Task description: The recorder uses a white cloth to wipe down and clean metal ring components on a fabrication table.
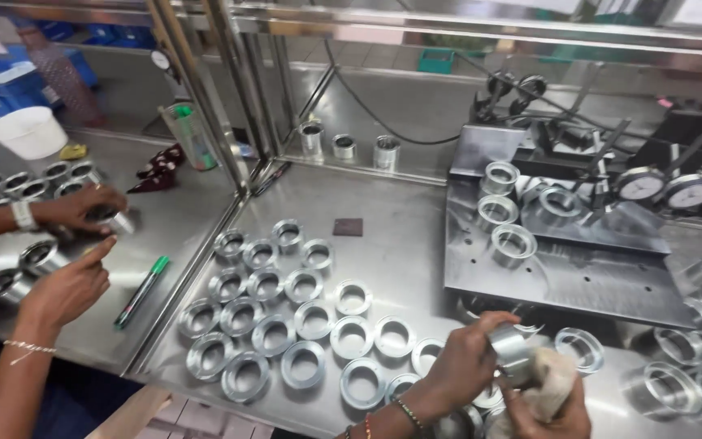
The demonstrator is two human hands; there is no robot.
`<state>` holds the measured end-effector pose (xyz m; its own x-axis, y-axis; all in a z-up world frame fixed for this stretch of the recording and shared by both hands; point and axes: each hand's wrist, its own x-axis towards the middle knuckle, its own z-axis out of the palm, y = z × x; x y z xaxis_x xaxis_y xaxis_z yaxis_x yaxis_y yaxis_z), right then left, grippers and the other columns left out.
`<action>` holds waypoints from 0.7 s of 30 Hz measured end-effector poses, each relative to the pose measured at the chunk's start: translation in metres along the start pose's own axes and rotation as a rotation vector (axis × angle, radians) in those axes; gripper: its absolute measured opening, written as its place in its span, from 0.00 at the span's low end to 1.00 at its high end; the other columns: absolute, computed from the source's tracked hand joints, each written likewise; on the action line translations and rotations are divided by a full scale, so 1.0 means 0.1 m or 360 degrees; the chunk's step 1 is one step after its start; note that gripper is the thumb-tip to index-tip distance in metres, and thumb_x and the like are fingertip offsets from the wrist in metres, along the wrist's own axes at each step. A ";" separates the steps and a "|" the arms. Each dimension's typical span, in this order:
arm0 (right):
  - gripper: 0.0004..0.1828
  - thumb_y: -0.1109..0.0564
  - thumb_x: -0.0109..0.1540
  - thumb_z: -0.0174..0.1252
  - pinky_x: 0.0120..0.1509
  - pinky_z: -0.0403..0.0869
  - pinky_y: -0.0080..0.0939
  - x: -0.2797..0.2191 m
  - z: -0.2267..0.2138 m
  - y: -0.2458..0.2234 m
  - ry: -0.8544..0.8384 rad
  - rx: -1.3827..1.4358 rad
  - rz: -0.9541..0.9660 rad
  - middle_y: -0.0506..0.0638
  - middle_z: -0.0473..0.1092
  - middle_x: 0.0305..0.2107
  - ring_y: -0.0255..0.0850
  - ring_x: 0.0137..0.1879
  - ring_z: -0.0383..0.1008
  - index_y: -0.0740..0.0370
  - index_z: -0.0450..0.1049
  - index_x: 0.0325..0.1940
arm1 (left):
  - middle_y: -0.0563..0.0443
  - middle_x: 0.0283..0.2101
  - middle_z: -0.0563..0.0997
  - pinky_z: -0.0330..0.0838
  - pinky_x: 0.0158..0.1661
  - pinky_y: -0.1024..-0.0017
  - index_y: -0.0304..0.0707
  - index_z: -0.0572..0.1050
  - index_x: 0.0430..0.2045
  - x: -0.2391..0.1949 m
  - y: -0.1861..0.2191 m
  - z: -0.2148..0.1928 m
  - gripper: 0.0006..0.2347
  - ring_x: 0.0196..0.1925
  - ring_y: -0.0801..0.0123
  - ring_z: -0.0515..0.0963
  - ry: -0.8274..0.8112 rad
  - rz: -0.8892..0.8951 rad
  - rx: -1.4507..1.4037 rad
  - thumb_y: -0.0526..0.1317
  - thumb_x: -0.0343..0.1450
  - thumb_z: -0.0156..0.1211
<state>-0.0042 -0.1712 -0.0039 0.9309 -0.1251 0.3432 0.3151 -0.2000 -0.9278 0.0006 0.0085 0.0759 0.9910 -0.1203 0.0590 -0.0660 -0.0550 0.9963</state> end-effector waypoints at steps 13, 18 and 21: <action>0.21 0.57 0.61 0.70 0.44 0.75 0.36 0.24 -0.68 0.07 -0.0082 -0.0605 0.0315 0.52 0.77 0.44 0.36 0.44 0.76 0.66 0.76 0.56 | 0.40 0.66 0.70 0.58 0.70 0.50 0.37 0.77 0.50 -0.45 -1.11 -0.36 0.21 0.72 0.45 0.65 -0.0002 0.0711 0.1127 0.24 0.63 0.56; 0.14 0.59 0.62 0.72 0.46 0.74 0.48 0.22 -0.71 0.38 -0.0284 -0.1276 0.0086 0.59 0.75 0.42 0.50 0.43 0.78 0.64 0.80 0.51 | 0.37 0.69 0.64 0.46 0.71 0.43 0.37 0.74 0.55 -0.60 -0.97 -0.56 0.17 0.75 0.43 0.57 0.0015 0.0379 0.1215 0.38 0.71 0.60; 0.15 0.64 0.60 0.67 0.53 0.75 0.51 0.24 -0.58 0.14 -0.0380 -0.1343 -0.0345 0.61 0.73 0.52 0.56 0.51 0.77 0.63 0.77 0.51 | 0.37 0.72 0.58 0.44 0.70 0.43 0.38 0.70 0.59 -0.61 -0.99 -0.60 0.22 0.75 0.42 0.54 -0.0066 0.0350 0.1246 0.44 0.70 0.61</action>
<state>0.0120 -0.2338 0.0005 0.9101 0.1844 0.3711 0.3353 -0.8540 -0.3979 -0.0465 0.0807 -0.0222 0.9417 -0.2451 0.2305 -0.3364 -0.7011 0.6288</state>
